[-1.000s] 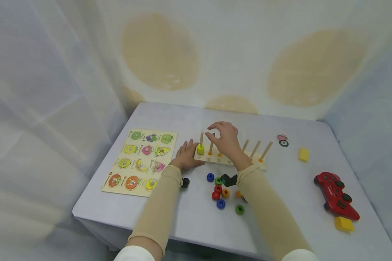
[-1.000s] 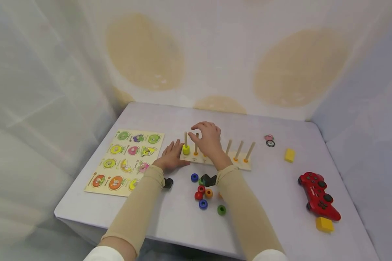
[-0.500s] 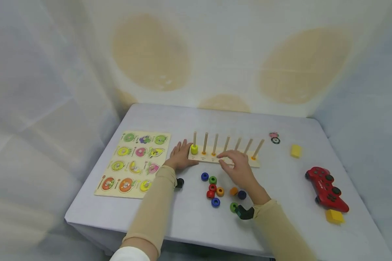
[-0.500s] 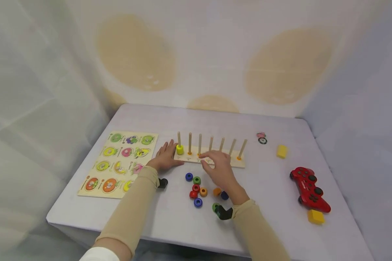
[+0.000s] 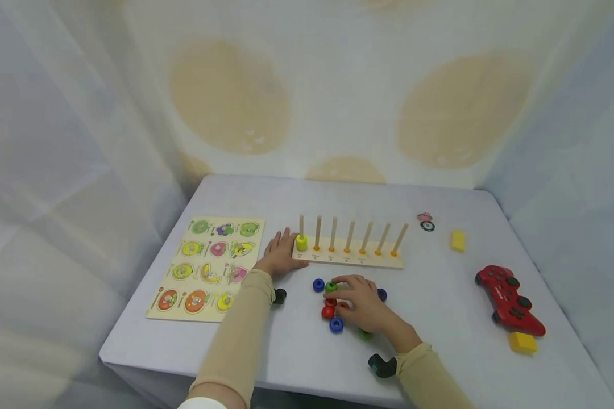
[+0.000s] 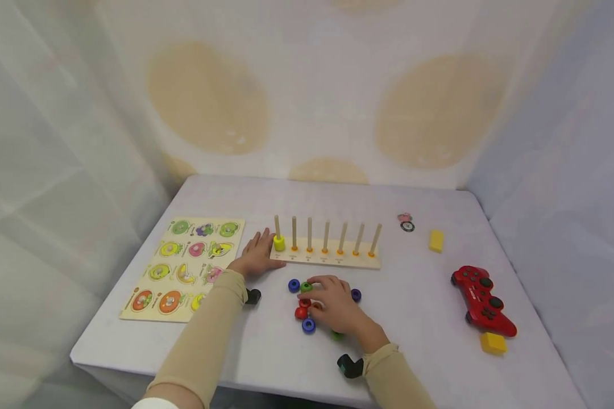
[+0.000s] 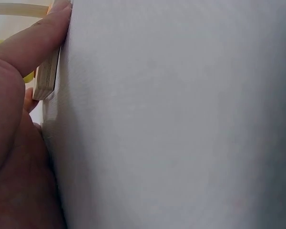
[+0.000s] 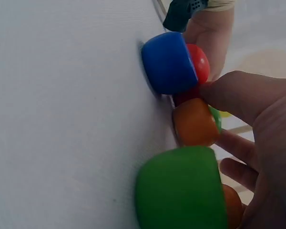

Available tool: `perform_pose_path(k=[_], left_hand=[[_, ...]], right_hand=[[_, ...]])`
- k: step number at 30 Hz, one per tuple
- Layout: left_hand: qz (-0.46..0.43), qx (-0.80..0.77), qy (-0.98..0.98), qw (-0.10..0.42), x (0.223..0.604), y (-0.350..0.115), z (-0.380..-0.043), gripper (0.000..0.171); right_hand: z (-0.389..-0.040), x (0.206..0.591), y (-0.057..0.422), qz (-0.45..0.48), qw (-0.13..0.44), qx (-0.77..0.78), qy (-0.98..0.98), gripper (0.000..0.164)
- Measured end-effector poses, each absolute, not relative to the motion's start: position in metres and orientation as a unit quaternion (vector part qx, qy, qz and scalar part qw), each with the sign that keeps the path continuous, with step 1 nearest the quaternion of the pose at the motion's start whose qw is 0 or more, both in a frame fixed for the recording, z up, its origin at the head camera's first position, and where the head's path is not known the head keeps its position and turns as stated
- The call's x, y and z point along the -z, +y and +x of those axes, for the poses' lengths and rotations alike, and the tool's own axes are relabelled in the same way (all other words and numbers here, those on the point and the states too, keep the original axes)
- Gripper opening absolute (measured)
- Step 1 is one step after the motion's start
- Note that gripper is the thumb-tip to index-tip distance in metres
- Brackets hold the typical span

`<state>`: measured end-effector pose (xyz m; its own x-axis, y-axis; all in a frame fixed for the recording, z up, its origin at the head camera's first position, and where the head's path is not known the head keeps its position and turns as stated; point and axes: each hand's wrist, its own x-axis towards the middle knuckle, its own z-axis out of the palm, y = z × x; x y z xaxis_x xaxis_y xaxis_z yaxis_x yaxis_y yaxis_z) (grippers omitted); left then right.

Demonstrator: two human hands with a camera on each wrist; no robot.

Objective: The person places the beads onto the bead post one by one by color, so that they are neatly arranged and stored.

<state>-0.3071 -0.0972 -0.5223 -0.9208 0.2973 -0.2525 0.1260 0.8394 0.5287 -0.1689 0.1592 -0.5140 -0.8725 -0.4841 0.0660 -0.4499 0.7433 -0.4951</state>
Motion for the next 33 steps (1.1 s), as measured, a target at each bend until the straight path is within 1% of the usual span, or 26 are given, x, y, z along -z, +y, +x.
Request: perform_pose_path(k=[4, 12, 15, 17, 21, 24, 27, 29, 33], left_hand=[[0.115, -0.258, 0.945, 0.163, 0.525, -0.098, -0.308, 0.095], [0.104, -0.255, 0.947, 0.163, 0.527, -0.096, -0.307, 0.094], [0.100, -0.259, 0.947, 0.164, 0.527, -0.095, -0.308, 0.094], [0.095, -0.259, 0.946, 0.168, 0.528, -0.095, -0.309, 0.095], [0.084, -0.253, 0.947, 0.179, 0.529, -0.094, -0.311, 0.096], [0.082, -0.256, 0.947, 0.175, 0.526, -0.096, -0.311, 0.096], [0.089, -0.266, 0.945, 0.169, 0.522, -0.097, -0.308, 0.094], [0.093, -0.269, 0.943, 0.169, 0.521, -0.097, -0.306, 0.094], [0.096, -0.275, 0.942, 0.169, 0.518, -0.095, -0.302, 0.093]], right_hand=[[-0.167, 0.517, 0.154, -0.224, 0.023, 0.247, 0.942, 0.029], [-0.169, 0.520, 0.142, -0.195, -0.023, 0.260, 0.945, 0.020], [-0.172, 0.512, 0.141, -0.172, -0.028, 0.281, 0.944, 0.020], [-0.178, 0.503, 0.143, -0.160, -0.042, 0.300, 0.940, 0.022], [-0.196, 0.475, 0.150, -0.144, -0.096, 0.334, 0.927, 0.027], [-0.220, 0.451, 0.149, -0.142, -0.152, 0.346, 0.915, 0.028], [-0.245, 0.431, 0.142, -0.150, -0.191, 0.342, 0.908, 0.029], [-0.260, 0.421, 0.136, -0.159, -0.200, 0.322, 0.911, 0.029], [-0.277, 0.409, 0.125, -0.165, -0.174, 0.274, 0.931, 0.028]])
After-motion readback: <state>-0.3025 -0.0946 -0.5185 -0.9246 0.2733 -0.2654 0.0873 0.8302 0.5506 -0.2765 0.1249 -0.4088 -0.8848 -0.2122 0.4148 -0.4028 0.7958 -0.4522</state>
